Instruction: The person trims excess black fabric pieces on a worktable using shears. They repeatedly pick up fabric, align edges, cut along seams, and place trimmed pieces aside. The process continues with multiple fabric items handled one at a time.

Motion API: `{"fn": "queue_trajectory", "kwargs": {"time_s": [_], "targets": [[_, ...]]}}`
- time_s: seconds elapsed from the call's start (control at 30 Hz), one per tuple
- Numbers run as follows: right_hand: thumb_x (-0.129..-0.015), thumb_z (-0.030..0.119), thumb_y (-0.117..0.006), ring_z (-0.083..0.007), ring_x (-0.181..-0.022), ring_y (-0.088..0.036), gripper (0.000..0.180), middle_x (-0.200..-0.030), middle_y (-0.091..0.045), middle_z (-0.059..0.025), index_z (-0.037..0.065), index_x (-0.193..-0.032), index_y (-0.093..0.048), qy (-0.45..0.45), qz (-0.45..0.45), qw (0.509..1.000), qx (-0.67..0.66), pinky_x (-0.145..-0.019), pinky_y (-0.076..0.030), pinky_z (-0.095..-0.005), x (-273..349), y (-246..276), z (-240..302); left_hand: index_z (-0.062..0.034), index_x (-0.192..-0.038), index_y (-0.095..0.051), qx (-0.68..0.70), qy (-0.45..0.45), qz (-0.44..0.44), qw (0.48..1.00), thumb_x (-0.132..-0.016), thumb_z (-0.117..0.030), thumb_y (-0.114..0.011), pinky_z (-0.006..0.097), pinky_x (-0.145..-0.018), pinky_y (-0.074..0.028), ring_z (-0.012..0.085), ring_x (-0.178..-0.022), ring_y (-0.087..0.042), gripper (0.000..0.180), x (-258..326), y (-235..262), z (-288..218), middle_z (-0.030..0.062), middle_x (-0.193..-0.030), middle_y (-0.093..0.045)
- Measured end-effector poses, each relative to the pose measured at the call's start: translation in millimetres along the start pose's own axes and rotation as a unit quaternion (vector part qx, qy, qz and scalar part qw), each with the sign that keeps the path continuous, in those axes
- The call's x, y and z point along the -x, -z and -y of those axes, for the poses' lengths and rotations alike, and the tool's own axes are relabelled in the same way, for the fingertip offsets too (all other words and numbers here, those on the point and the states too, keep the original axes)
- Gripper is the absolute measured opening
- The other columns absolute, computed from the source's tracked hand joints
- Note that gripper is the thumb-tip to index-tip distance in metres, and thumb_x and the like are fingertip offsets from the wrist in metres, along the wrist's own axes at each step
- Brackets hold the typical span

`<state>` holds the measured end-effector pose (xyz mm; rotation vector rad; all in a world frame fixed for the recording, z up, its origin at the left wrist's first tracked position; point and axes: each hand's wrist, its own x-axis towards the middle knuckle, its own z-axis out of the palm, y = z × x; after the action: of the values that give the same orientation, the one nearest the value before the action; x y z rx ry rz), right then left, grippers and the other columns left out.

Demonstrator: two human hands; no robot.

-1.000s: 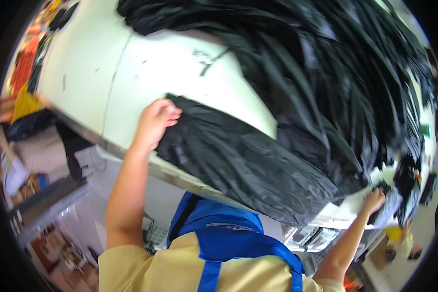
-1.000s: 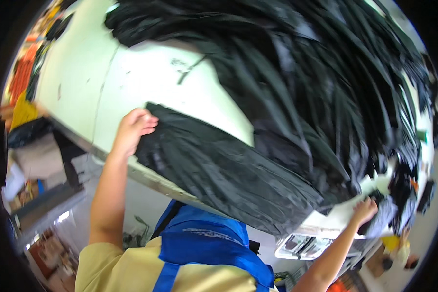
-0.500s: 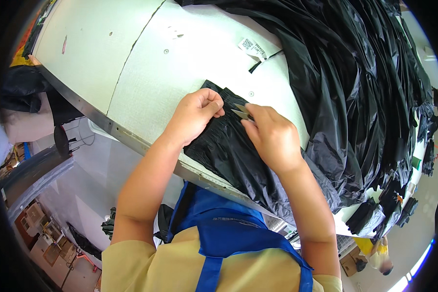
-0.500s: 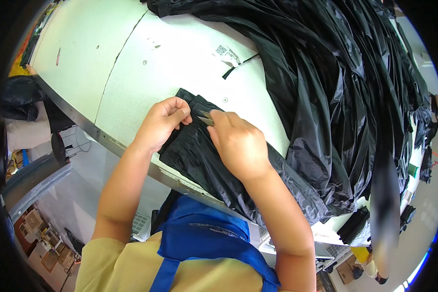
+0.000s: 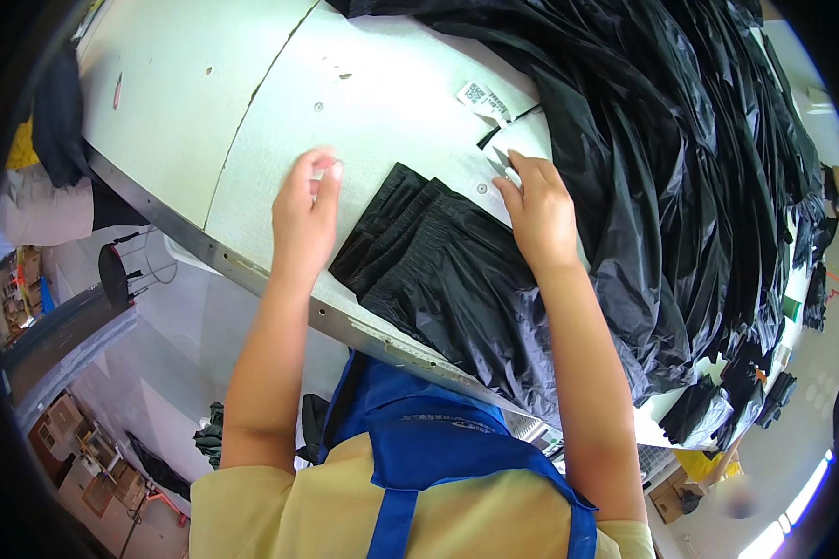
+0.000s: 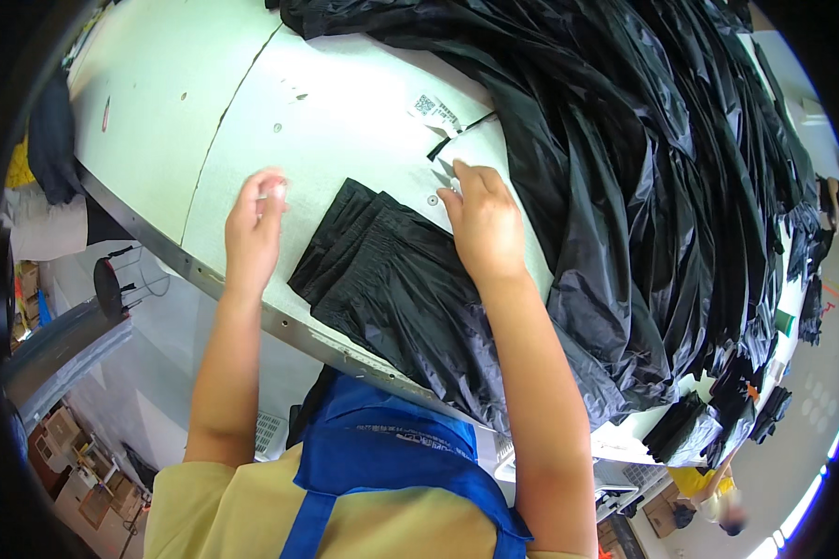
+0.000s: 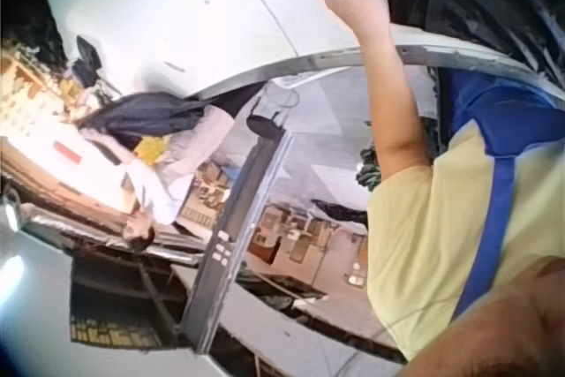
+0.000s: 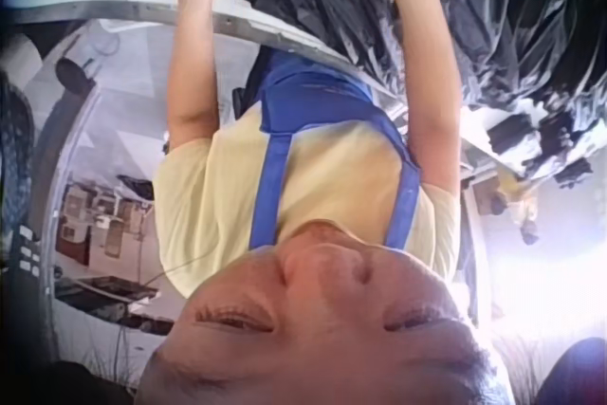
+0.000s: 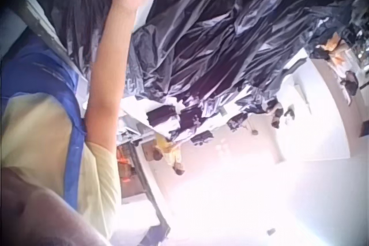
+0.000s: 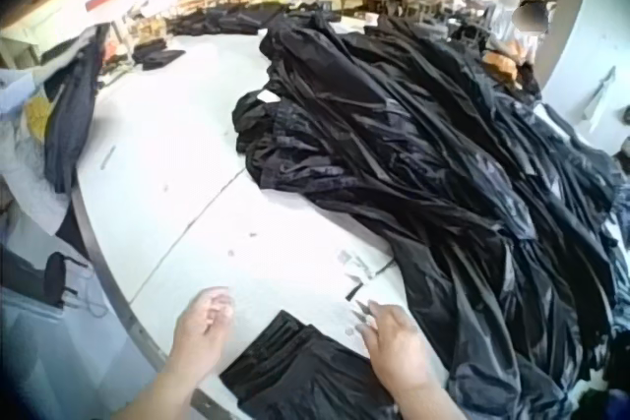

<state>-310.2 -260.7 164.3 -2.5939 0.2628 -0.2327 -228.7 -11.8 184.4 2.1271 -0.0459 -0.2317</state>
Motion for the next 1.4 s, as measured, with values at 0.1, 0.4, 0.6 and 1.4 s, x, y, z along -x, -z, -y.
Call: {"fn": "queue_trajectory", "kwargs": {"time_s": [0.1, 0.4, 0.6, 1.4], "targets": [[-0.078, 0.021, -0.075, -0.0361, -0.122, -0.046, 0.065, -0.134, -0.051, -0.0147, 0.003, -0.135, -0.047, 0.013, -0.022, 0.999, 0.048, -0.103, -0.036, -0.0466, 18.7, 24.3, 1.4, -0.0049, -0.117, -0.054, -0.092, -0.081, 0.055, 0.991, -0.085, -0.016, -0.069, 0.026, -0.068, -0.044, 0.0138, -0.081, -0.049, 0.037, 40.6, 9.5, -9.3, 0.0078, -0.11, -0.054], [-0.065, 0.036, -0.08, -0.0417, -0.138, -0.026, 0.109, -0.149, -0.026, -0.0261, -0.004, -0.147, -0.021, -0.28, -0.074, 0.955, 0.071, -0.115, -0.019, -0.0489, 384.8, 129.9, -90.6, 0.0037, -0.095, -0.06, -0.205, -0.135, 0.152, 0.957, -0.076, -0.025, -0.076, 0.042, -0.083, -0.048, 0.0379, -0.094, -0.057, 0.038, 72.2, -23.4, 27.7, 0.0202, -0.103, -0.059], [-0.08, 0.027, -0.071, -0.0259, -0.124, -0.045, 0.097, -0.137, -0.045, -0.0152, 0.008, -0.153, -0.01, -0.442, -0.161, 0.811, -0.348, -0.104, -0.032, -0.0317, 466.4, 99.9, -92.6, 0.0052, -0.092, -0.056, -0.191, -0.076, 0.192, 0.96, -0.08, -0.022, -0.071, 0.043, -0.077, -0.047, 0.0401, -0.085, -0.058, 0.033, 58.3, -15.2, 28.1, 0.0225, -0.091, -0.06], [-0.076, 0.015, -0.075, -0.0331, -0.103, -0.057, 0.083, -0.11, -0.062, -0.015, -0.001, -0.144, -0.029, 0.061, 0.109, 0.985, -0.119, -0.097, -0.039, -0.0434, 172.0, 79.5, 76.5, 0.0019, -0.123, -0.054, 0.24, 0.13, 0.362, 0.891, -0.098, -0.041, -0.051, 0.033, -0.091, -0.049, 0.0196, -0.101, -0.063, 0.05, 87.0, -25.2, -31.1, 0.012, -0.115, -0.064]]}}
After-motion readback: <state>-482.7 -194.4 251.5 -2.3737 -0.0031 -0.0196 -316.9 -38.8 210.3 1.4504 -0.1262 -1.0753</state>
